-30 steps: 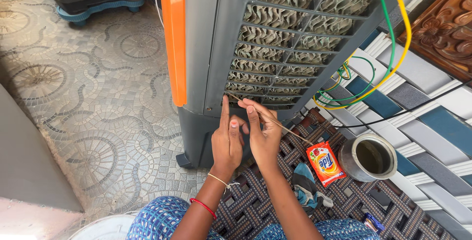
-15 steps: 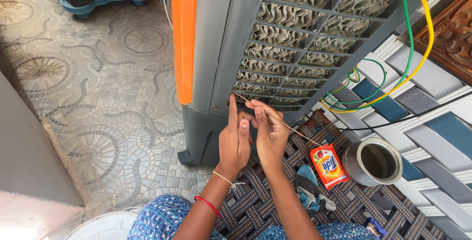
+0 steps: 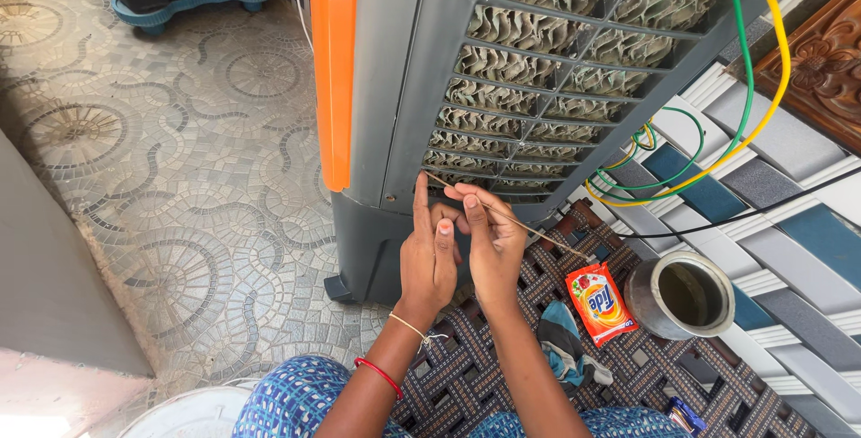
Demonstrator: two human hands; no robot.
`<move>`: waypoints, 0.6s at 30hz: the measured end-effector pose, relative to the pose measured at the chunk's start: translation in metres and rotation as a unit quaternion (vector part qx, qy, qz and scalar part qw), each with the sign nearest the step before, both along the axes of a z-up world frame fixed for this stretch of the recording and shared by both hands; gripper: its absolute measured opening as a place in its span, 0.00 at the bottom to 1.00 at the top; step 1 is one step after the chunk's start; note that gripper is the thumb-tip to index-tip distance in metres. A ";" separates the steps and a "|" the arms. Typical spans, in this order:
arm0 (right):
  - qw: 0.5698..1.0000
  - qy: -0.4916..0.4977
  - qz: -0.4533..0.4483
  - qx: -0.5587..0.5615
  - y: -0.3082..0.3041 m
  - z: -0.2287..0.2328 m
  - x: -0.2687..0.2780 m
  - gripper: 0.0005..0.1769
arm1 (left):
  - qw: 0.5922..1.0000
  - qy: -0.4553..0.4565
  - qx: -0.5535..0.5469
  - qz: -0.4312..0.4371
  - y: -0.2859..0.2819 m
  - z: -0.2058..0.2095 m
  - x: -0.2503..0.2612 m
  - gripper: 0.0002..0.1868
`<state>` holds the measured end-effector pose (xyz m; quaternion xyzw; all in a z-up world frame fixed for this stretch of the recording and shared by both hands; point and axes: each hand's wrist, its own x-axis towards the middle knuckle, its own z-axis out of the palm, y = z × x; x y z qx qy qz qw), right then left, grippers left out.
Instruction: The person uses a small wooden stick to align and fix the horizontal slats on the front panel of an air cooler while sitting on the floor.
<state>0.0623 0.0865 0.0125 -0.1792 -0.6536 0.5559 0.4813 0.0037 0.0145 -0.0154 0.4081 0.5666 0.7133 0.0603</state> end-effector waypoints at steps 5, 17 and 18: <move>0.999 0.009 0.002 0.050 0.003 0.001 0.006 0.13 | 1.000 -0.018 0.012 -0.022 -0.003 0.004 0.007 0.41; 0.997 0.011 -0.034 0.068 -0.002 0.001 0.002 0.11 | 1.000 -0.023 0.001 -0.015 -0.001 0.005 0.009 0.43; 0.997 0.009 -0.034 0.070 -0.002 0.001 0.001 0.11 | 1.000 -0.018 0.001 -0.013 0.000 0.004 0.008 0.43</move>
